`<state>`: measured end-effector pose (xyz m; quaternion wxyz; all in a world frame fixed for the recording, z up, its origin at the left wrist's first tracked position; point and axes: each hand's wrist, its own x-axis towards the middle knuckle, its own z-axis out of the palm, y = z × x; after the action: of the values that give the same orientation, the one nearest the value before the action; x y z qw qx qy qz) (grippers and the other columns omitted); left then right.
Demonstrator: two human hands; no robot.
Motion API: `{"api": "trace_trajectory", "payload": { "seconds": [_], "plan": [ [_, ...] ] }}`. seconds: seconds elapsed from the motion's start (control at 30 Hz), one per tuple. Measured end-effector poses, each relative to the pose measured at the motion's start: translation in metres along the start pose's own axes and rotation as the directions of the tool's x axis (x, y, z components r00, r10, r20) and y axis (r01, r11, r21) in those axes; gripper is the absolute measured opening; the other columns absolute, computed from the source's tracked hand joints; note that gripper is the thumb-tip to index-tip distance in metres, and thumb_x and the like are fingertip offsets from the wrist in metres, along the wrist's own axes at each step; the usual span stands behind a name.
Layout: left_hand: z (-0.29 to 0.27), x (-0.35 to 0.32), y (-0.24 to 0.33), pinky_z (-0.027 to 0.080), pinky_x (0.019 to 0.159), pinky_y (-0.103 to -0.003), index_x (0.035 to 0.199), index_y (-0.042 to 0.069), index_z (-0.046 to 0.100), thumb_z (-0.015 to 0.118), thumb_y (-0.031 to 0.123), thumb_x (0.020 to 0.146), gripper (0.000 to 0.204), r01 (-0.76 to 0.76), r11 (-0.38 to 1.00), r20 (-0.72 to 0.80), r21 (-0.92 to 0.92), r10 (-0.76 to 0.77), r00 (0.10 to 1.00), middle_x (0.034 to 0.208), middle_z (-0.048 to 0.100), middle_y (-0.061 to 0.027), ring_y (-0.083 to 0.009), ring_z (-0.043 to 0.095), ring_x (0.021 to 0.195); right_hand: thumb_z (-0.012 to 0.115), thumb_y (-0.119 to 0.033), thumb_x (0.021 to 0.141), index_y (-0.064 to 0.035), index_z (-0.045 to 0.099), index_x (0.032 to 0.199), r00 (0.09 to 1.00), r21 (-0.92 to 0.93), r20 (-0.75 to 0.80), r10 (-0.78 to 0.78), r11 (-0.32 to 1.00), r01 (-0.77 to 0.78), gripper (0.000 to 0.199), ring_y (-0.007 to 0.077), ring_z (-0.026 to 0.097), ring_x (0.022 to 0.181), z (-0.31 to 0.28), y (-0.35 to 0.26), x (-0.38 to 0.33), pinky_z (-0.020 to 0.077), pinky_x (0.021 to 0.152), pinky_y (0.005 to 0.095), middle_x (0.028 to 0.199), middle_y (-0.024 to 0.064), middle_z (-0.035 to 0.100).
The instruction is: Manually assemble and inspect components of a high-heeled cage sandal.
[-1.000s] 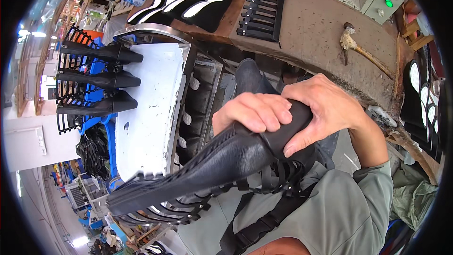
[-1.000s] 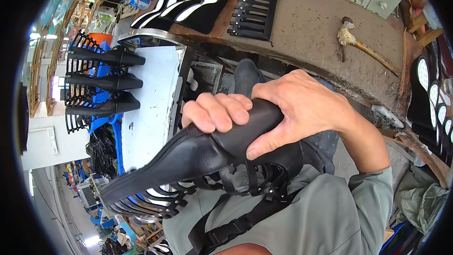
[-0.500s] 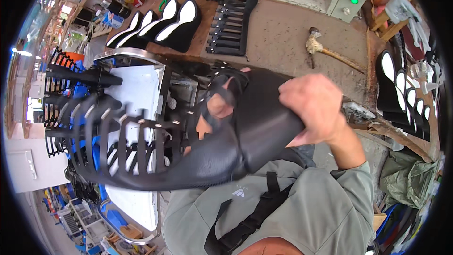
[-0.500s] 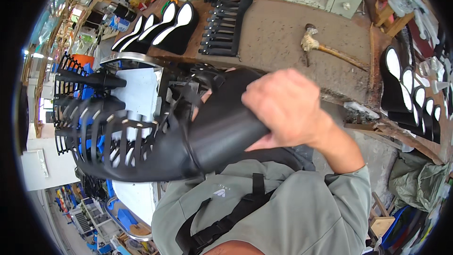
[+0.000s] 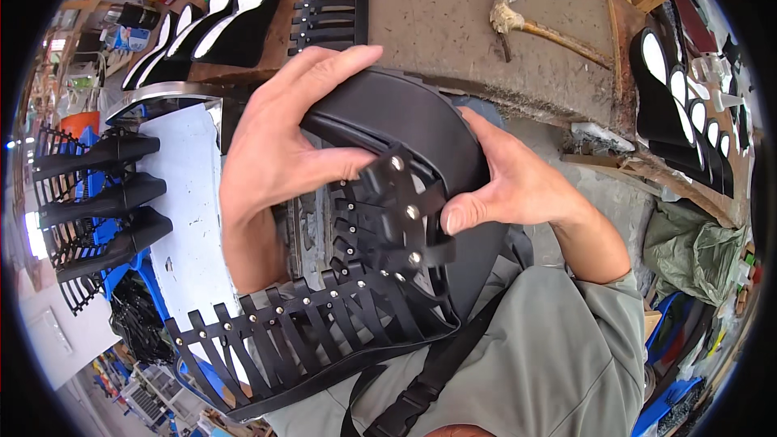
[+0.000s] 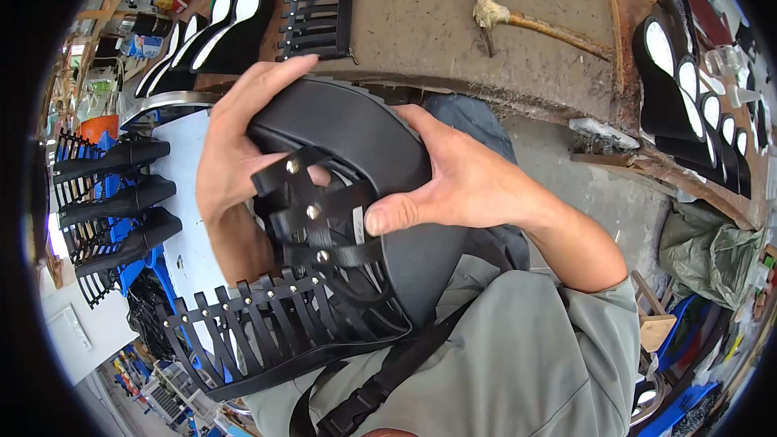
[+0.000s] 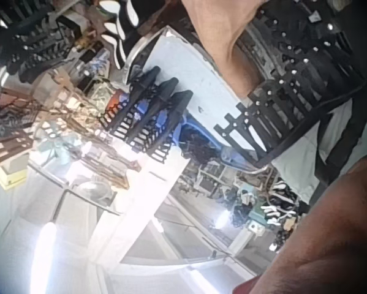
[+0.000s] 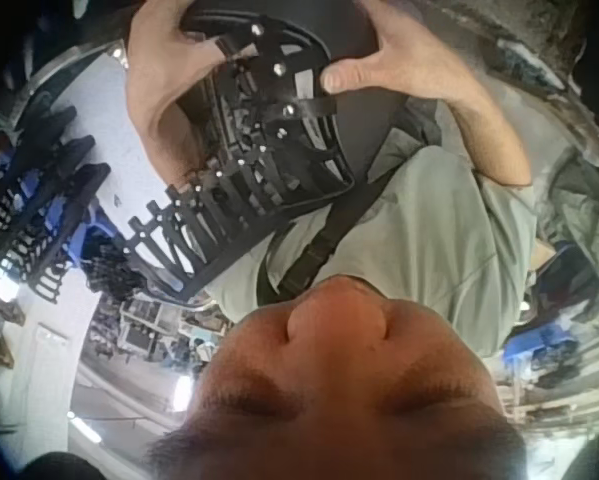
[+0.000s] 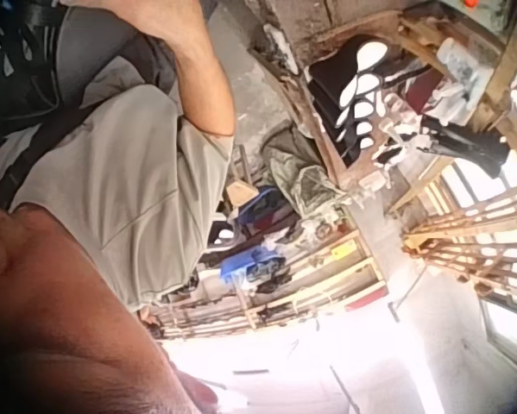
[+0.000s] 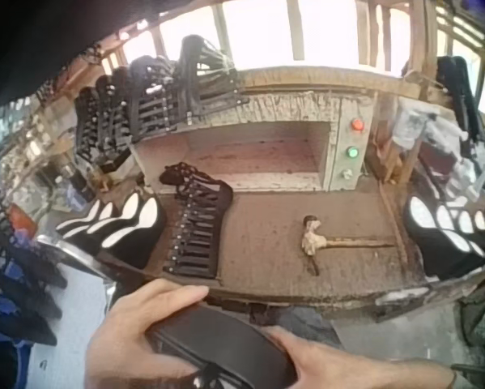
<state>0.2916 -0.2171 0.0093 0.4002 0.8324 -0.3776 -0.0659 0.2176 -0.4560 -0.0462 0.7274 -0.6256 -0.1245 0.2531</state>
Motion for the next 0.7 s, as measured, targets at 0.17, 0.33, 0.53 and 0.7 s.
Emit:
{"api": "trace_trajectory", "payload": {
  "seconds": [0.17,0.33,0.53,0.7],
  "plan": [
    [-0.006,-0.001,0.03,0.051,0.077,-0.039,0.123,0.007,0.055,0.087,0.024,0.04,0.09,0.091,0.957,-0.048,0.276,-0.08,0.996,0.102,0.059,-0.0148,-0.034,0.061,0.091,0.09,-0.043,0.056,0.0028,0.035,0.133,0.996,-0.143,-0.086,0.006,0.99,-0.018,0.105,0.0266,0.057,0.111,0.012,-0.011,-0.002,0.0451,0.096,0.0362,0.116,0.0185,0.058],
    [-0.002,-0.007,0.035,0.049,0.081,-0.04,0.119,0.005,0.053,0.083,0.01,0.041,0.084,0.128,0.939,-0.05,0.318,-0.119,0.992,0.107,0.057,-0.0145,-0.0351,0.058,0.096,0.09,-0.047,0.051,0.0006,0.032,0.132,0.988,-0.253,-0.151,-0.008,0.967,-0.031,0.11,0.0334,0.061,0.106,0.018,-0.008,-0.005,0.0479,0.092,0.0388,0.113,0.0226,0.059],
    [0.008,-0.01,0.031,0.049,0.083,-0.039,0.12,0.005,0.055,0.082,0.01,0.042,0.082,0.164,0.959,-0.136,0.233,-0.134,0.981,0.107,0.058,-0.0146,-0.0335,0.059,0.097,0.088,-0.033,0.056,0.002,0.031,0.131,0.984,-0.368,-0.179,-0.02,0.929,-0.048,0.101,0.0294,0.055,0.11,0.023,-0.013,-0.006,0.0441,0.094,0.0387,0.119,0.0185,0.053],
    [0.019,-0.005,0.007,0.049,0.084,-0.038,0.121,0.005,0.055,0.083,0.011,0.045,0.081,0.116,0.972,-0.142,0.202,-0.088,0.986,0.108,0.059,-0.0148,-0.033,0.06,0.098,0.081,-0.037,0.063,0.0039,0.033,0.127,0.964,-0.453,-0.256,-0.075,0.89,-0.051,0.089,0.0295,0.061,0.101,0.021,0.006,-0.001,0.048,0.087,0.0401,0.11,0.0203,0.058]
  ]
}}
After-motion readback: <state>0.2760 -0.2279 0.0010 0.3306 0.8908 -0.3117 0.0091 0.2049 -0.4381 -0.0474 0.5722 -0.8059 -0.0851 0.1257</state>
